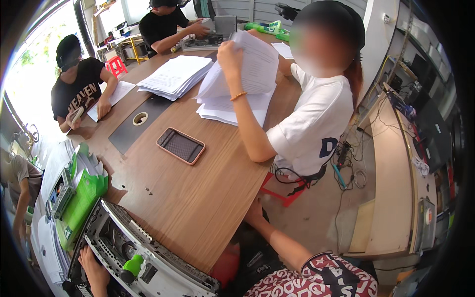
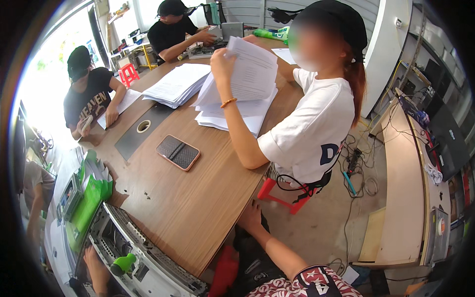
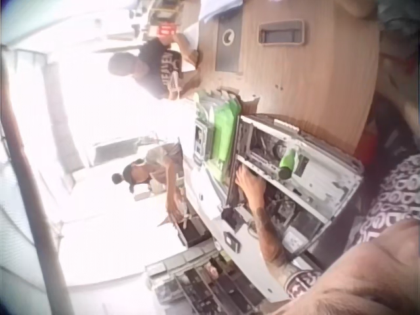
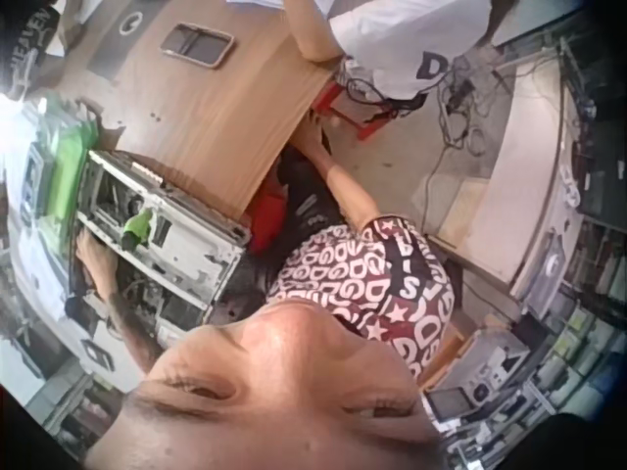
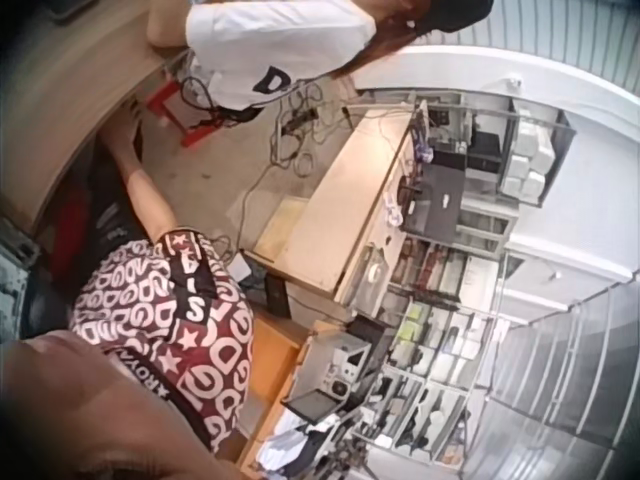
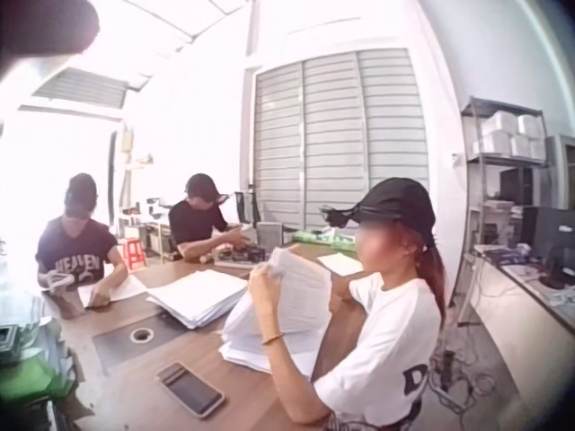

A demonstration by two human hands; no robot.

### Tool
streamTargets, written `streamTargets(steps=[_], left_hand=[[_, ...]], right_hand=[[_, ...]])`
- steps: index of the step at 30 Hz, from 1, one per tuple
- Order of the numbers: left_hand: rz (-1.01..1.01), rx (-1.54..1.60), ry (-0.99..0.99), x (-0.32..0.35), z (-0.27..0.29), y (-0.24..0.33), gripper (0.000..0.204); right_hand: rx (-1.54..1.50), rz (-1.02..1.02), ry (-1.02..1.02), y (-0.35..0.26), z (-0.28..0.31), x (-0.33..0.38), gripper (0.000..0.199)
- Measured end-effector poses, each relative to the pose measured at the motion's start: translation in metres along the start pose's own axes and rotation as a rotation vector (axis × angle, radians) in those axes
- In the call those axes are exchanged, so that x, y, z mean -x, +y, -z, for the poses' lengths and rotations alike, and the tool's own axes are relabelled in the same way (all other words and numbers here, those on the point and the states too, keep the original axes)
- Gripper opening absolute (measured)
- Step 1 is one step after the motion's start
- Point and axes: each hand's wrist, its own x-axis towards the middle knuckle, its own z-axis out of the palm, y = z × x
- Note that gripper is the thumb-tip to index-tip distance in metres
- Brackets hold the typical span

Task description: The person disassembles a computer by using a screwdriver to remove screws from the internal components and the chassis while holding the components by hand.

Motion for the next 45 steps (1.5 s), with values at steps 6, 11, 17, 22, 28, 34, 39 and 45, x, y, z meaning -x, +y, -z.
streamTargets(steps=[6,11,17,22,28,34,39,45], left_hand=[[-0.040,-0.043,0.094,0.003,-0.003,-0.006,0.051],[-0.094,-0.047,-0.030,-0.008,0.010,0.028,0.042],[0.008,-0.190,-0.027,0.006,0.020,0.033,0.037],[-0.046,-0.079,-0.096,-0.008,0.024,0.044,0.034],[-0.074,-0.195,0.001,-0.011,0.036,0.035,0.031],[-0.052,-0.116,0.040,-0.003,0.020,0.032,0.030],[-0.046,-0.136,0.068,0.004,0.019,0.032,0.024],[-0.047,-0.162,0.054,0.004,0.008,0.027,0.028]], right_hand=[[0.044,0.014,0.018,-0.002,-0.009,-0.004,0.079],[-0.186,0.086,-0.044,0.014,-0.038,-0.003,0.077],[-0.161,0.160,-0.013,-0.011,-0.029,0.008,0.064],[-0.132,0.117,0.047,0.011,-0.022,0.037,0.053],[-0.208,0.138,0.220,0.005,-0.016,0.020,0.040],[-0.334,0.138,0.357,0.024,-0.011,0.013,0.029],[-0.908,0.120,0.498,0.050,0.043,0.030,0.021],[-1.101,0.251,0.563,0.003,0.237,0.102,0.009]])
